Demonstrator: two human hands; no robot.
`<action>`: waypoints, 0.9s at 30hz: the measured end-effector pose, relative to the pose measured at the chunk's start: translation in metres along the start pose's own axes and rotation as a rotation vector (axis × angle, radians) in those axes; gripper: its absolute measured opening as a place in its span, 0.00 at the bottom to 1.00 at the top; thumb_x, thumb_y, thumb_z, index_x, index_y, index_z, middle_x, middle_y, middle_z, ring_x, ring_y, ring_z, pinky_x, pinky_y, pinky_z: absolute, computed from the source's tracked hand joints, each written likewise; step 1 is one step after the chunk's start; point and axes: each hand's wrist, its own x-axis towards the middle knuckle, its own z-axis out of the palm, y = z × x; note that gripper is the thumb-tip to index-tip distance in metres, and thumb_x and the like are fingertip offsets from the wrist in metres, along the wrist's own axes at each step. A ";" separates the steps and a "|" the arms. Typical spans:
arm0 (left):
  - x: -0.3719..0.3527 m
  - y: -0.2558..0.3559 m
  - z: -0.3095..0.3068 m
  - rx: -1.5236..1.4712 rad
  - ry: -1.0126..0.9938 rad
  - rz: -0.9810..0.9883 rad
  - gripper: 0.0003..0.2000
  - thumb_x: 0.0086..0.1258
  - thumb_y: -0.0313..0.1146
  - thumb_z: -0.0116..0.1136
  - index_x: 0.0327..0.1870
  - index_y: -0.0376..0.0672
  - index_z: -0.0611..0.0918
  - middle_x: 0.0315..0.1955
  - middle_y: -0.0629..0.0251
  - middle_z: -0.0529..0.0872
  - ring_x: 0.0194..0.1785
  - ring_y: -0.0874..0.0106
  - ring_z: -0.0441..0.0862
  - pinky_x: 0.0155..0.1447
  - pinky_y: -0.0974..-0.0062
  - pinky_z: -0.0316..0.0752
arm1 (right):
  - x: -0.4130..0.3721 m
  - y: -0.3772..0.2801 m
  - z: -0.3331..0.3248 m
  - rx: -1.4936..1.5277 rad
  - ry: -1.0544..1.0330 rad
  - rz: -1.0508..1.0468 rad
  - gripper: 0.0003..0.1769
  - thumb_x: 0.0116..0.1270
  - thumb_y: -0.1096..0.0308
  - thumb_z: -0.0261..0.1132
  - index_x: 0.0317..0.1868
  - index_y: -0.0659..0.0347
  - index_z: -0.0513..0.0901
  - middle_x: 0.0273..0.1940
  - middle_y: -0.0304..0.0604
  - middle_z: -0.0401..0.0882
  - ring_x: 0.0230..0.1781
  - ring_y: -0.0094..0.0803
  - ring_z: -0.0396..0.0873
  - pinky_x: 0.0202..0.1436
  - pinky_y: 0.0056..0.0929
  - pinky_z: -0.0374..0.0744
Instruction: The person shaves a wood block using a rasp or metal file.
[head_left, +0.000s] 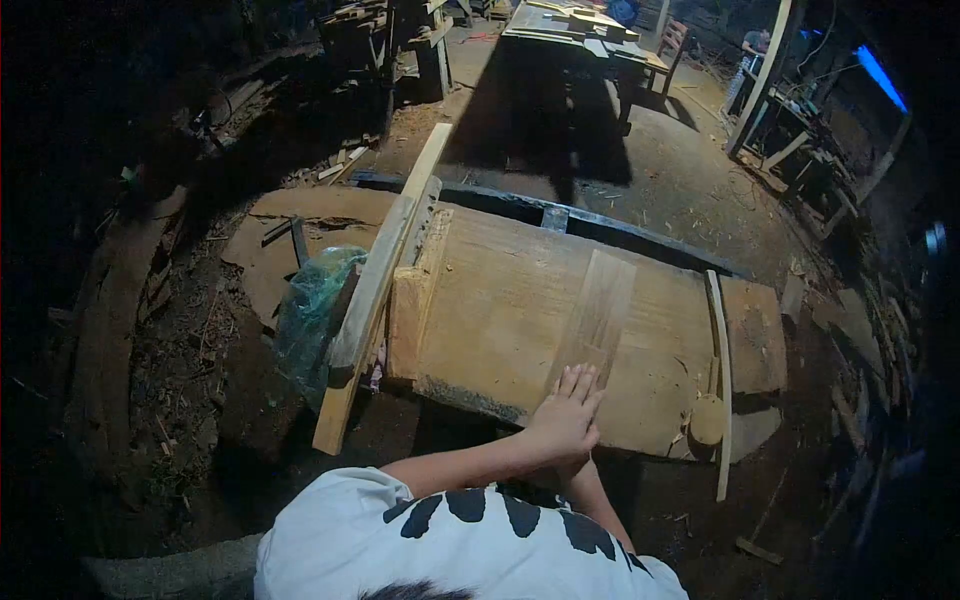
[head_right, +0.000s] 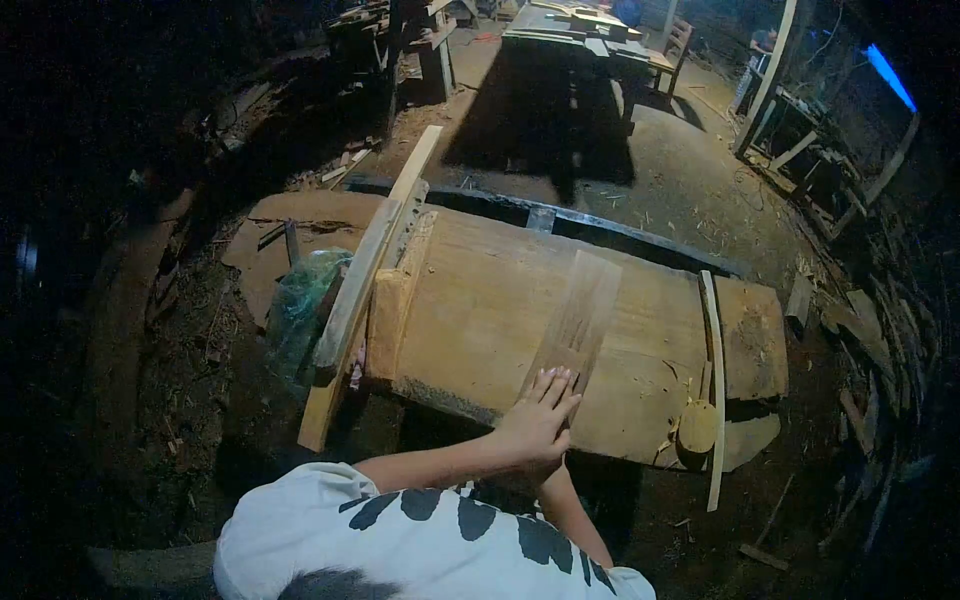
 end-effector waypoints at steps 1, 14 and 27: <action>0.008 -0.003 0.001 -0.008 0.010 0.000 0.31 0.60 0.40 0.50 0.64 0.33 0.68 0.70 0.38 0.53 0.75 0.44 0.45 0.76 0.52 0.41 | 0.001 0.008 0.001 0.004 0.004 -0.003 0.49 0.58 0.54 0.61 0.73 0.65 0.48 0.75 0.58 0.41 0.77 0.49 0.38 0.77 0.43 0.40; 0.204 -0.069 -0.001 -0.209 0.140 -0.016 0.22 0.60 0.40 0.50 0.55 0.41 0.79 0.65 0.44 0.65 0.69 0.50 0.61 0.71 0.59 0.57 | 0.230 0.053 -0.034 0.058 0.043 -0.022 0.49 0.59 0.54 0.61 0.74 0.65 0.48 0.75 0.58 0.40 0.77 0.49 0.38 0.77 0.43 0.40; 0.080 -0.044 0.007 -0.290 0.176 0.047 0.19 0.63 0.36 0.50 0.52 0.38 0.79 0.68 0.45 0.62 0.74 0.48 0.52 0.75 0.53 0.49 | 0.074 0.084 0.051 0.100 0.063 -0.079 0.49 0.59 0.53 0.61 0.74 0.64 0.47 0.75 0.57 0.40 0.77 0.49 0.38 0.77 0.42 0.40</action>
